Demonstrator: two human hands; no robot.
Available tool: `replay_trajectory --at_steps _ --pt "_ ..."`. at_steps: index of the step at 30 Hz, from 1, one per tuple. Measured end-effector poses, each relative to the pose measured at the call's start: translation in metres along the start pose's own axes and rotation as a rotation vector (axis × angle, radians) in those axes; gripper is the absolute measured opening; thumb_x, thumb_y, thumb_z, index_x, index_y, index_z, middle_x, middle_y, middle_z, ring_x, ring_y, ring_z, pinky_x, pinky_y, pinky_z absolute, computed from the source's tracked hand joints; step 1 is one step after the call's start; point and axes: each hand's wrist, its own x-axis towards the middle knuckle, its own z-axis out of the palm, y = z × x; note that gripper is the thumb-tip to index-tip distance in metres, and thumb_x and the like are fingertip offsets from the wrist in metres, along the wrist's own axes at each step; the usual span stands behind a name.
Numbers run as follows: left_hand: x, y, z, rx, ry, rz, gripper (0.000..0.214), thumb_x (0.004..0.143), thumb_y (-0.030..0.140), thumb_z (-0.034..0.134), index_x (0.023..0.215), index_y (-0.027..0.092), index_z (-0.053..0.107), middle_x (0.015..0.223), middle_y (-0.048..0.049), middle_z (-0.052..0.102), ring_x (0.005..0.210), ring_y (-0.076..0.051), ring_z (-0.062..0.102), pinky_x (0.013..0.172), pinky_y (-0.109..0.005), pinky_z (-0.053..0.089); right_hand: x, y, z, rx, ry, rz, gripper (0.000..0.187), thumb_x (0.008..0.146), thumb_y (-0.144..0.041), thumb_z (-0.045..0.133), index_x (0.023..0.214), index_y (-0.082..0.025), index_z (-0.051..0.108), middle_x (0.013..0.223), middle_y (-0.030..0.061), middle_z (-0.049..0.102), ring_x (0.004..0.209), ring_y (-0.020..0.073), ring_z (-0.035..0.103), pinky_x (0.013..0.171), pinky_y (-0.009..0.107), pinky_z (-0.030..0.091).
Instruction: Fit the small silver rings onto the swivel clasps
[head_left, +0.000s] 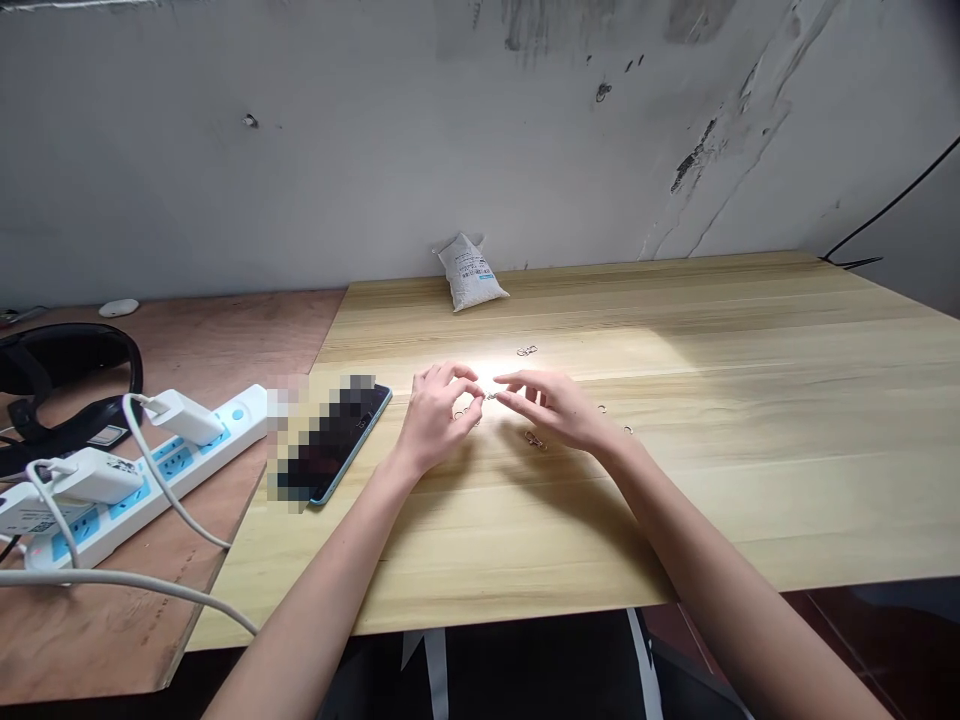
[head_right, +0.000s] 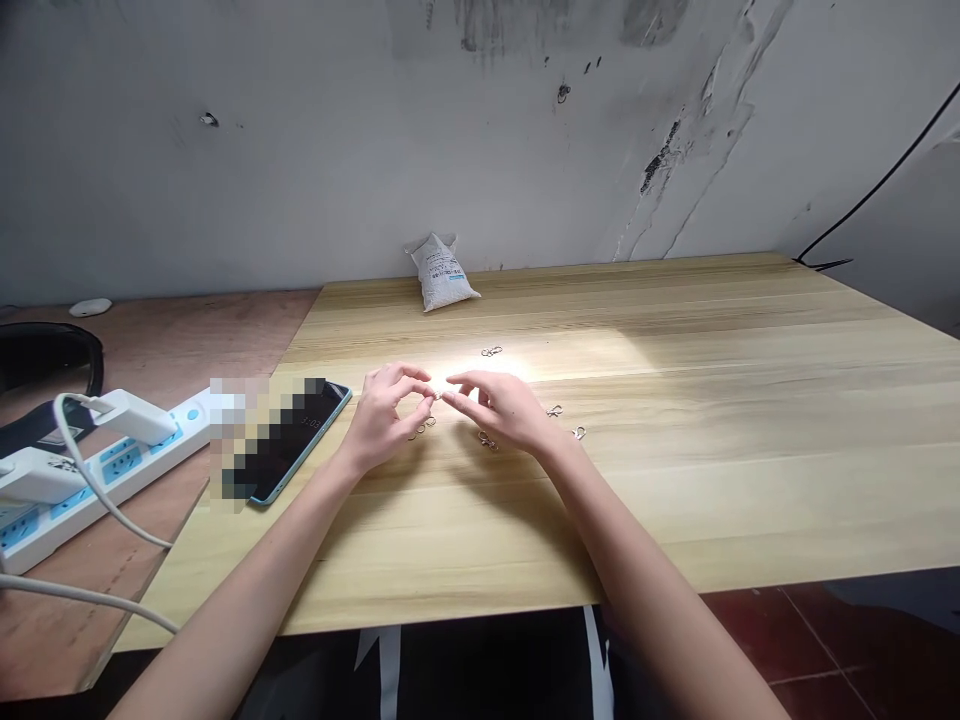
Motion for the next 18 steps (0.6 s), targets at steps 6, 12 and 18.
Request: replay_trajectory --at_steps 6,12,18 --pt "-0.001 0.004 0.000 0.095 0.018 0.121 0.012 0.091 0.024 0.053 0.086 0.023 0.064 0.106 -0.0042 0.065 0.101 -0.021 0.058 0.101 -0.042 0.033 0.001 -0.005 0.008 0.300 -0.216 0.104 0.044 0.096 -0.051 0.043 0.077 -0.017 0.064 0.061 -0.0011 0.058 0.050 0.0093 0.046 0.052 0.023 0.037" --pt "-0.001 0.004 0.003 0.147 0.027 0.147 0.011 0.090 0.023 0.053 0.087 0.022 0.063 0.105 -0.0039 0.065 0.098 -0.021 0.058 0.102 -0.043 0.033 -0.001 -0.013 0.009 0.171 -0.112 0.120 0.039 0.094 -0.047 0.047 0.071 -0.017 0.060 0.063 -0.0006 0.059 0.048 0.0087 0.046 0.049 0.023 0.034" --pt "-0.001 -0.006 -0.006 0.192 -0.081 0.062 0.009 0.085 0.020 0.055 0.080 0.021 0.063 0.103 -0.0044 0.065 0.099 -0.022 0.058 0.100 -0.045 0.034 -0.010 -0.024 0.001 -0.096 -0.111 -0.081 0.035 0.097 -0.036 0.042 0.079 -0.019 0.066 0.067 0.0015 0.065 0.057 0.0112 0.051 0.057 0.024 0.034"
